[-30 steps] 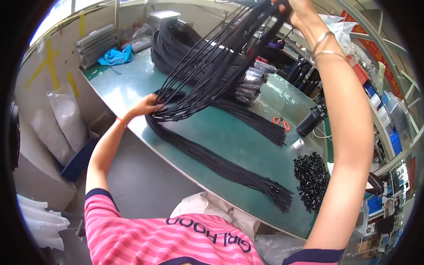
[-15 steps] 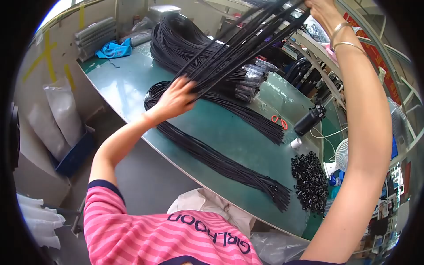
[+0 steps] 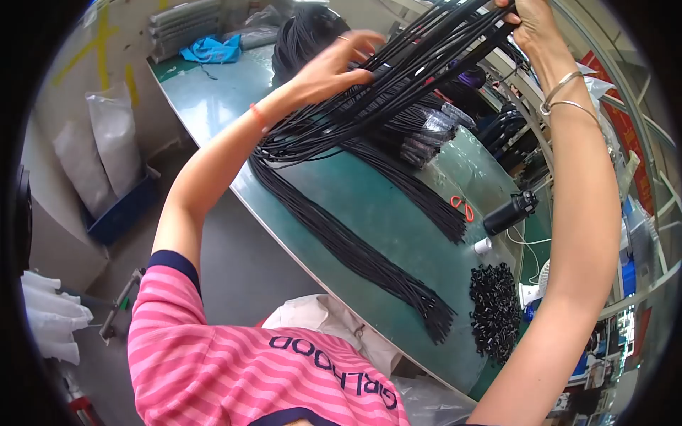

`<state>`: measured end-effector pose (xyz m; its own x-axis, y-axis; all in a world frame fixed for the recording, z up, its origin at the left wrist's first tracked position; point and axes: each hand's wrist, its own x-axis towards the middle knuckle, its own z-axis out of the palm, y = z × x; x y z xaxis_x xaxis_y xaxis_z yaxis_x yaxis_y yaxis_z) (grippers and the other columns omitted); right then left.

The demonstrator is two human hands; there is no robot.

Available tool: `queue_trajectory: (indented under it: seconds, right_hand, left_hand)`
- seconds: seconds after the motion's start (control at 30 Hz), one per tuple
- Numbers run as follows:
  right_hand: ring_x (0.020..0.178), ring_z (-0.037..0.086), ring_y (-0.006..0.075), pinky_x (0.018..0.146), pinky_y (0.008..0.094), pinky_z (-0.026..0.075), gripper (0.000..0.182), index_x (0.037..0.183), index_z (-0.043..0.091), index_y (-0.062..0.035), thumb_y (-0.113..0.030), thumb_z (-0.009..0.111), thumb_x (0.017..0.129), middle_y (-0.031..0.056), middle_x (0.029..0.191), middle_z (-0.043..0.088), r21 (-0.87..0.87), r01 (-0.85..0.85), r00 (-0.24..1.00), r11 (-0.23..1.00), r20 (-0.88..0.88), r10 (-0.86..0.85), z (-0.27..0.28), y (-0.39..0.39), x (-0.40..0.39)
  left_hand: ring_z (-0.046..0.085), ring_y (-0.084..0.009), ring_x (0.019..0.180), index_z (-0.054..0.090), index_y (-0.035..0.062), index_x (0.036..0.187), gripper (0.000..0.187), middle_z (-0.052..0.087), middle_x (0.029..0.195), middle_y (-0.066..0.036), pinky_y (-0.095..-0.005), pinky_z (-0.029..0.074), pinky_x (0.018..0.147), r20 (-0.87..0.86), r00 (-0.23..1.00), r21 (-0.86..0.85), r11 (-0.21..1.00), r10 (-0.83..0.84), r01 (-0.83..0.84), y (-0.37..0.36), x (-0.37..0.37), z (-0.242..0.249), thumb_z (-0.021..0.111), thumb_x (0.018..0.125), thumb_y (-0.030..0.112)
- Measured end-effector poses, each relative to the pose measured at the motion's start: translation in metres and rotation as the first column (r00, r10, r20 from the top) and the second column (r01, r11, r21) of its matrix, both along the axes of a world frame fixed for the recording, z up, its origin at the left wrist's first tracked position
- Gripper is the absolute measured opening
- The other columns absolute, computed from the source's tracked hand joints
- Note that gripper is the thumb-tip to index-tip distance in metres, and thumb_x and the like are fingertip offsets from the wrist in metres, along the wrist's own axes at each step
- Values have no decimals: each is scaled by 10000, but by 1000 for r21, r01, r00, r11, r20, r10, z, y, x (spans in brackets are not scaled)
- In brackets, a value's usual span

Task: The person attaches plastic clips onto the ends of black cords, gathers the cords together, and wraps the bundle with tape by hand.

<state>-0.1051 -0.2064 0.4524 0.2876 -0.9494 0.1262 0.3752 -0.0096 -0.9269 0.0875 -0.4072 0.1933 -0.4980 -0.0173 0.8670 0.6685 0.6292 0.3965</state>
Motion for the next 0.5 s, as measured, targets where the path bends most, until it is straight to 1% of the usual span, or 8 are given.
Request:
queue_trajectory:
  seconds: [0.03,0.07,0.1,0.17,0.2,0.27,0.4,0.5]
  right_hand:
    - [515,484,65,381,210,327,220,968,626,-77,-296,617,951,36,789,630,-205,392,851,897,-289,-438,-2,10,16]
    - [529,473,34,387,178,292,236,1028,637,-89,-308,634,942,37,862,656,-492,611,452,620,-427,-783,-5,22,30]
    - [543,462,2,392,146,257,269,1087,647,-101,-321,650,933,39,935,683,-766,588,-70,261,-369,-927,-11,30,42]
    - [559,527,86,446,185,391,285,1039,640,-85,-332,689,906,70,900,675,-736,610,-91,294,-434,-897,-9,67,15]
    - [559,527,86,446,185,391,285,1039,640,-85,-332,689,906,70,900,675,-733,611,-88,299,-438,-895,-19,76,15]
    - [577,491,51,417,149,319,291,1064,620,-67,-318,669,923,64,935,667,-662,724,-139,194,-415,-899,-44,91,11]
    - [642,509,37,419,145,312,279,1099,602,-61,-291,643,945,64,966,651,-509,835,150,210,-158,-976,-75,88,-7]
    - [649,507,36,411,149,314,267,1107,595,-69,-277,641,946,43,932,641,-454,870,172,191,-84,-982,-78,85,7]
  left_hand:
    - [553,-339,1083,499,-22,1160,441,551,1123,-206,-400,449,955,-1,1000,8,1000,1,-1,-10,-9,-3,640,866,274]
    - [574,-335,1037,511,-41,1121,415,568,1092,-215,-402,461,909,265,964,-92,994,-29,55,-20,-21,-13,624,872,272]
    - [594,-331,991,524,-59,1081,396,586,1062,-224,-404,472,864,514,857,-172,975,-30,137,-28,-32,-31,609,879,271]
    - [558,-238,926,550,-40,1053,308,583,970,-142,-360,455,832,519,846,-299,953,126,41,-79,-29,-115,554,941,247]
    - [530,-167,854,565,-16,1054,288,561,912,-71,-321,452,783,629,734,-362,932,257,-15,-114,-16,-161,546,955,254]
    - [531,-109,883,580,9,1151,337,564,934,-40,-280,445,796,917,360,-138,983,173,-121,-153,11,-195,604,935,266]
    - [556,-78,927,559,41,1256,450,576,965,-29,-231,445,820,709,663,243,966,-241,91,-85,31,-135,696,878,241]
    - [545,-92,951,526,52,1309,532,573,980,-23,-228,444,844,459,777,360,889,-432,282,-42,3,-88,726,846,221]
